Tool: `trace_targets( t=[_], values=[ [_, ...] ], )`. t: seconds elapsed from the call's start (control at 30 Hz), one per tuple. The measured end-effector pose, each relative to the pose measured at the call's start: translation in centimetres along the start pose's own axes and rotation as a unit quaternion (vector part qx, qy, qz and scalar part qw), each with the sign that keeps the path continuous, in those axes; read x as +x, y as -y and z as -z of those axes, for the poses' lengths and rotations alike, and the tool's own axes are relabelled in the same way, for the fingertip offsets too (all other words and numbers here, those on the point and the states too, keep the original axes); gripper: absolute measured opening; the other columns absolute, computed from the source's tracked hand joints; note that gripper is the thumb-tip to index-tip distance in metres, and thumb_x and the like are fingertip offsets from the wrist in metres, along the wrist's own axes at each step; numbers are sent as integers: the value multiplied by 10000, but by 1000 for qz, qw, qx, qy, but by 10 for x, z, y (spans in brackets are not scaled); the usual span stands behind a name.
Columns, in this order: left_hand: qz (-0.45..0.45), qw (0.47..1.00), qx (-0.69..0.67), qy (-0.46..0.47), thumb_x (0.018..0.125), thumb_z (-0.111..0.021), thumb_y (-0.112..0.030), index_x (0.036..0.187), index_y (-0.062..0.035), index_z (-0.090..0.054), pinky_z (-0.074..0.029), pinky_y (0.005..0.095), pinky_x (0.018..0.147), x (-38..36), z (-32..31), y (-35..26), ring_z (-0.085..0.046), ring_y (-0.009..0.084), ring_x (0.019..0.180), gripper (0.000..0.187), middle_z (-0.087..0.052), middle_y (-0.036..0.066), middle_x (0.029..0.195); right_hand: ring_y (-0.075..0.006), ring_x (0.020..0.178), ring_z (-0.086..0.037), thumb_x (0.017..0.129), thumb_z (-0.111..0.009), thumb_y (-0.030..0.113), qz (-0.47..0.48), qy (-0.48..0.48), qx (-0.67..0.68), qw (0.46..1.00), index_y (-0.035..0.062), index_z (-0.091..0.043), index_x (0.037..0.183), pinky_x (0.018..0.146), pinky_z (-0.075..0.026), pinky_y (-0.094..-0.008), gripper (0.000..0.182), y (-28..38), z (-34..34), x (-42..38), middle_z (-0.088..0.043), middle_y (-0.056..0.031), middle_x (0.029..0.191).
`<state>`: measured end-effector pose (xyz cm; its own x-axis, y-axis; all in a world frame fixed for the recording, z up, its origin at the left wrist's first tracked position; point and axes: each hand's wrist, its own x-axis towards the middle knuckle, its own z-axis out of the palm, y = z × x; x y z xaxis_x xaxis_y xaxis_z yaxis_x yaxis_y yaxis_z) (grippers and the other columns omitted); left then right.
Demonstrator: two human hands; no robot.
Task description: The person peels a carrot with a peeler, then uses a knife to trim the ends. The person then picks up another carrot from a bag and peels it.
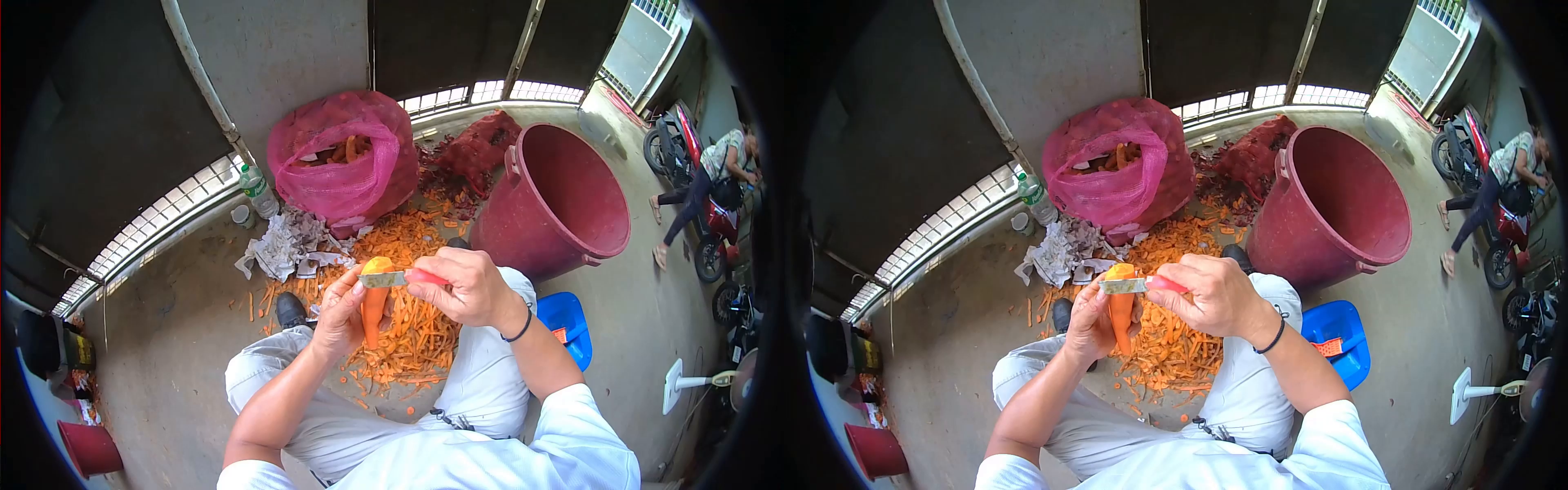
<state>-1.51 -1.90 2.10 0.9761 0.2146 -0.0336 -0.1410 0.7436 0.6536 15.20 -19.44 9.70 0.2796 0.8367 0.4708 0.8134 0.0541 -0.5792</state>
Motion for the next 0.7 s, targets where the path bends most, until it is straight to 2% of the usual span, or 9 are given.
trace_targets(
  t=[0.07, 0.13, 0.27, 0.33, 0.43, 0.57, 0.63, 0.7],
  values=[
    [-7, 1000, -6, 7, 969, -743, -360, 1407, -89, -542, -538, 349, 634, -1, 3, 3, -680, 229, 893, 553, -687, 101, 1077, -249, 621, -635, 882, -833, 228, 15, -2, -12, 1000, 22, -754, 1017, 550, -489, -356, 258, 4, -1, 2, -638, -96, 733],
    [-14, 1000, -12, 14, 963, -749, -361, 1413, -86, -539, -539, 348, 636, -2, 4, 3, -684, 236, 893, 568, -696, 112, 1079, -271, 615, -645, 890, -815, 298, 38, -4, -42, 998, 52, -744, 976, 533, -495, -389, 269, 7, -1, 3, -626, -92, 725],
    [-12, 999, -18, 23, 954, -759, -373, 1403, -79, -550, -537, 346, 631, -4, 5, 1, -690, 249, 877, 575, -705, 135, 1079, -265, 596, -629, 884, -817, 302, 54, -9, -63, 996, 63, -737, 957, 524, -487, -391, 262, 12, 1, 5, -596, -84, 701],
    [-11, 999, -22, 26, 953, -761, -375, 1395, -77, -558, -534, 344, 626, -5, 4, 1, -688, 251, 868, 571, -706, 139, 1075, -264, 587, -618, 882, -818, 300, 74, -40, -54, 995, 73, -731, 940, 517, -480, -390, 250, 13, 1, 5, -574, -79, 684],
    [-8, 999, -28, 31, 959, -757, -369, 1379, -73, -573, -525, 341, 612, -6, 3, 3, -684, 251, 857, 546, -702, 139, 1063, -265, 591, -614, 896, -806, 292, 69, -6, -69, 995, 66, -728, 932, 517, -478, -389, 242, 14, 6, 7, -563, -82, 670],
    [-4, 999, -24, 31, 975, -743, -354, 1360, -66, -581, -520, 335, 603, -6, 2, 0, -680, 249, 848, 507, -695, 133, 1059, -267, 613, -628, 911, -794, 287, 28, 13, -48, 998, 53, -740, 941, 531, -489, -388, 241, -2, 5, 4, -593, -87, 682],
    [-11, 999, -23, 40, 982, -737, -350, 1356, -65, -581, -521, 334, 600, -5, 1, 0, -680, 247, 847, 495, -693, 131, 1062, -270, 628, -640, 924, -781, 287, 28, -64, -14, 997, 54, -754, 951, 544, -500, -390, 236, -11, 1, 6, -631, -95, 710],
    [-13, 1000, -19, 1, 993, -725, -342, 1352, -63, -578, -525, 332, 598, -5, -1, 0, -674, 236, 838, 478, -689, 129, 1069, -275, 645, -649, 930, -775, 279, 17, -57, -5, 998, 66, -764, 960, 562, -511, -394, 215, -4, 5, 3, -655, -98, 733]
  ],
)
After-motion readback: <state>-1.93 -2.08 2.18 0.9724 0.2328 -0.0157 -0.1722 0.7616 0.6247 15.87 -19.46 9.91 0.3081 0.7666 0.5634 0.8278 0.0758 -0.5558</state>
